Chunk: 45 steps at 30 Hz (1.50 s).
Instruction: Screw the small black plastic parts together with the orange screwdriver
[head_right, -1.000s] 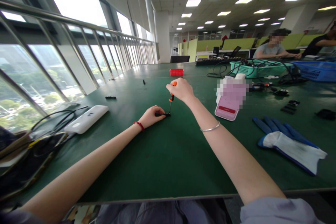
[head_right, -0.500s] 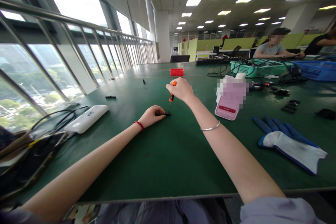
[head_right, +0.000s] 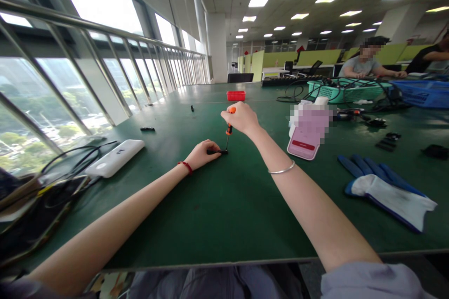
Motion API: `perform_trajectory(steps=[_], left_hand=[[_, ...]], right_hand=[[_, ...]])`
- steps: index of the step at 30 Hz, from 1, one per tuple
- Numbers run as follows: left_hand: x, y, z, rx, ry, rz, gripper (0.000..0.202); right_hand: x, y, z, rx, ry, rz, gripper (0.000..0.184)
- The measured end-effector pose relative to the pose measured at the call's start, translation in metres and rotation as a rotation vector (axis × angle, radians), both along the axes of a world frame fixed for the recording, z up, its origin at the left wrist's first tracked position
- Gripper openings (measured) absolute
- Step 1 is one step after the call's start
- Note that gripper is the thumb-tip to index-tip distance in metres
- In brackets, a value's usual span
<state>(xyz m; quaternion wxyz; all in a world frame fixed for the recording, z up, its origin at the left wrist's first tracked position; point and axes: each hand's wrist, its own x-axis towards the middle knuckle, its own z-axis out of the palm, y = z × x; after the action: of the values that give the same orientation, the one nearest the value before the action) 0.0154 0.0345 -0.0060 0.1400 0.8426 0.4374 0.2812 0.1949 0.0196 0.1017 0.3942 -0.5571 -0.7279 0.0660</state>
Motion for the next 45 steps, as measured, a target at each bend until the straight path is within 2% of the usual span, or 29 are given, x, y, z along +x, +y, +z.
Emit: perform_trajectory(steps=[5,9,14,17,22,24,28,32,35,38,39,42,45], left_hand=[[0.0,0.001,0.0,0.0,-0.002,-0.001,0.014],[0.0,0.002,-0.002,0.006,-0.007,-0.008,0.014],[-0.001,0.003,-0.003,0.019,-0.008,-0.016,0.014],[-0.001,0.003,-0.003,0.021,-0.002,-0.015,0.013],[0.0,0.002,-0.002,0.023,0.006,-0.01,0.013],[0.0,0.002,-0.002,0.025,0.009,-0.006,0.013],[-0.001,0.002,-0.002,0.02,0.008,-0.006,0.013],[-0.001,0.002,-0.003,0.03,0.01,-0.01,0.014],[-0.001,0.002,-0.002,0.03,0.012,-0.01,0.014],[-0.001,0.002,-0.002,0.022,0.01,-0.009,0.014],[-0.001,0.002,-0.002,0.019,0.009,-0.008,0.014],[-0.001,0.001,-0.001,0.019,0.009,-0.006,0.014],[-0.001,0.001,-0.001,0.026,0.013,-0.012,0.013]], right_hand=[[0.0,0.001,-0.001,-0.014,-0.007,0.043,0.024],[0.001,0.004,-0.001,0.02,-0.016,0.073,0.015],[0.001,0.002,0.001,-0.006,-0.083,0.091,0.02],[0.0,-0.001,0.002,-0.002,-0.101,0.058,0.035],[0.0,-0.002,0.003,0.048,-0.113,0.033,0.017],[0.002,-0.002,0.004,0.025,-0.124,0.055,0.018],[0.003,-0.004,0.006,-0.004,-0.127,0.05,0.036],[0.002,-0.007,0.009,0.024,-0.155,0.052,0.018],[0.002,-0.009,0.01,-0.003,-0.173,0.039,0.022],[0.001,-0.01,0.011,-0.014,-0.185,0.016,0.038],[0.001,-0.01,0.011,-0.007,-0.19,0.017,0.038],[0.002,-0.011,0.012,0.011,-0.207,0.03,0.02],[0.002,-0.012,0.014,-0.023,-0.217,0.014,0.023]])
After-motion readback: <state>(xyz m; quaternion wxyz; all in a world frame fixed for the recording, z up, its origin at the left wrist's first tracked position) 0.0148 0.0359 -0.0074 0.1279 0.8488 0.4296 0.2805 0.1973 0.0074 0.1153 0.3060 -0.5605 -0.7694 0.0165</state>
